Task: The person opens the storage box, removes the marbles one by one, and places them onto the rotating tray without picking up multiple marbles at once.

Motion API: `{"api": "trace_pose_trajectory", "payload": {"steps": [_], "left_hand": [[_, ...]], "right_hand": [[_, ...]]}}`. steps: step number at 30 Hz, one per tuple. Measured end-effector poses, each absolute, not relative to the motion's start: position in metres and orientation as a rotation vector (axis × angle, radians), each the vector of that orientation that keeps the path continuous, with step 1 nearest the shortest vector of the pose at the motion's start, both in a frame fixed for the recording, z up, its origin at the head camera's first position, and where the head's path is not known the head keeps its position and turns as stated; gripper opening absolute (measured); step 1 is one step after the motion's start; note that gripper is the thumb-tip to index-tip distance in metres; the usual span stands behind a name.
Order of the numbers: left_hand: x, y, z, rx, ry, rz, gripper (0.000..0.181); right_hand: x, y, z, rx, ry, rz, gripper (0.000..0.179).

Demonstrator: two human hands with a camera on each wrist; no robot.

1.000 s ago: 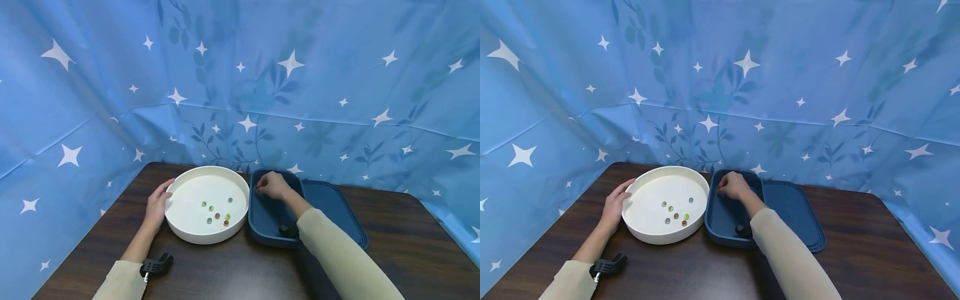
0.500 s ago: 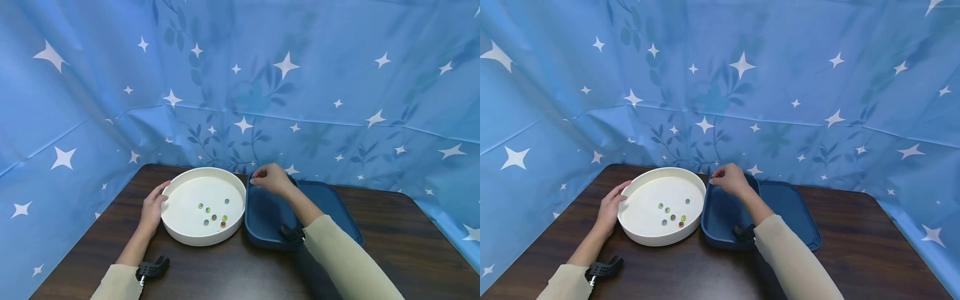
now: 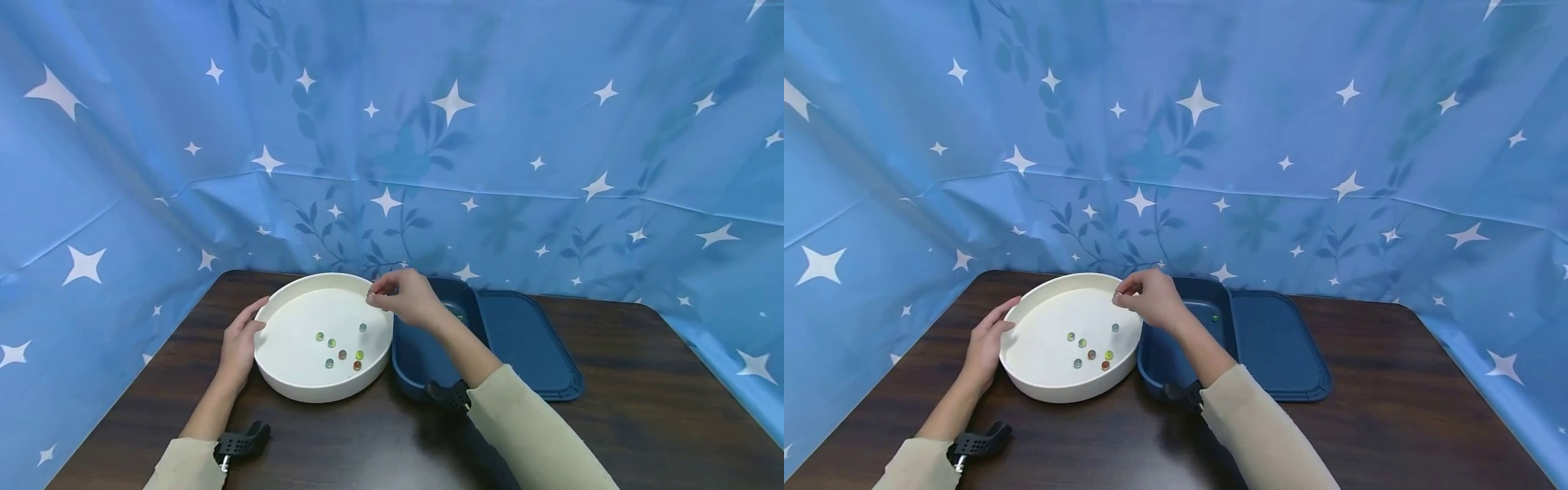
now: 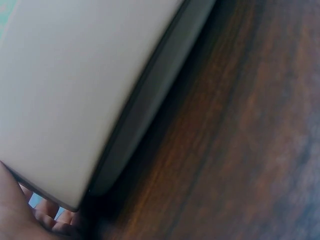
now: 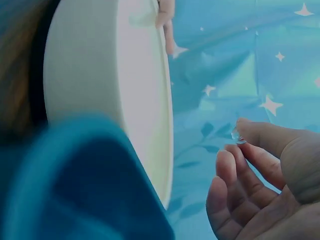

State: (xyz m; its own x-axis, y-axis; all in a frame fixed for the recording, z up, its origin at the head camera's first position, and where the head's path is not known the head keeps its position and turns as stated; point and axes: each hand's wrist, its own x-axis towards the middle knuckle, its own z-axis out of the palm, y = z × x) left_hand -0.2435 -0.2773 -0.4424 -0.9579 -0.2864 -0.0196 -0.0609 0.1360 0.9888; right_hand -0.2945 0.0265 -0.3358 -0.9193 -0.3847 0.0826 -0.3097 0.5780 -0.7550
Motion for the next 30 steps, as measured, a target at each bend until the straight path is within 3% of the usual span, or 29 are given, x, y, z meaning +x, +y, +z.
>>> {"api": "trace_pose_trajectory", "payload": {"steps": [11,30], "left_hand": [[-0.237,-0.284,-0.445,0.382,-2.243,-1.895,0.056],[-0.244,-0.279,-0.445,0.313,-2.237,-1.926,0.055]], "right_hand": [[-0.289,-0.021,-0.366,-0.628,2.562,-1.348,0.012],[-0.301,-0.057,-0.401,-0.309,2.647,-1.271,0.006]]}}
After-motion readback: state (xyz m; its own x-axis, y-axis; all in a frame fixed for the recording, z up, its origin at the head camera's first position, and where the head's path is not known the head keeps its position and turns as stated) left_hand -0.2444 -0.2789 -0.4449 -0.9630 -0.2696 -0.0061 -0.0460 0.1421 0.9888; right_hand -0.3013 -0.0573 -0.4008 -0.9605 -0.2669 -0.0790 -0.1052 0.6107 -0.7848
